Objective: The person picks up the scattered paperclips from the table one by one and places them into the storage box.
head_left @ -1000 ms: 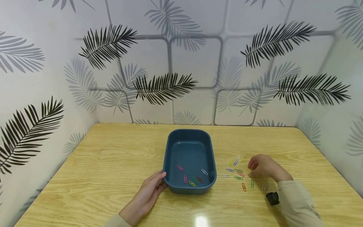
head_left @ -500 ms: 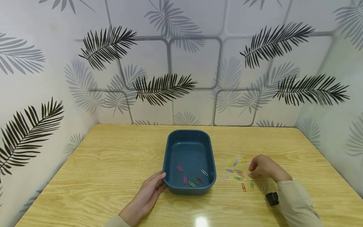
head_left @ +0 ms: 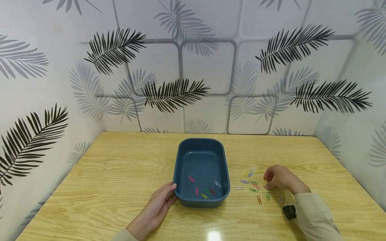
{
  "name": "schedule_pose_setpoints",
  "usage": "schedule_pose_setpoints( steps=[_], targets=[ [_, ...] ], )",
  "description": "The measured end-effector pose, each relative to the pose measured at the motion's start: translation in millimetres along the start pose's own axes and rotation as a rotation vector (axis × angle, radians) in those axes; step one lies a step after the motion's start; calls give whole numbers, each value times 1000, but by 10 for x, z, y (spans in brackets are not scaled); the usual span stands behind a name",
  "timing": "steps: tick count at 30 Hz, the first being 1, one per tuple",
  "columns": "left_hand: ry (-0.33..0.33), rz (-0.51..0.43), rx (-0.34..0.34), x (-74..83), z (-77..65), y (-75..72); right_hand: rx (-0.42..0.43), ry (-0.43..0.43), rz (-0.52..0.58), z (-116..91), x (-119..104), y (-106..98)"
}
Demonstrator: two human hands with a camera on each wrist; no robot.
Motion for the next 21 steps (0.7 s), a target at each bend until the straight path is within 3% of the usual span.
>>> schedule_pose_setpoints(
  steps=[21],
  targets=[
    [-12,20,9,-8,-4,3,-1,30,11,-8,12,-4]
  ],
)
Point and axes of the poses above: each hand's wrist, its own z-axis towards the middle knuckle, its own y-axis out of the palm, x = y × z, the point moved 9 cm from there along z, towards the middle knuckle, and after that the axes turned 4 degrees about -z, right-handed, at the moved point
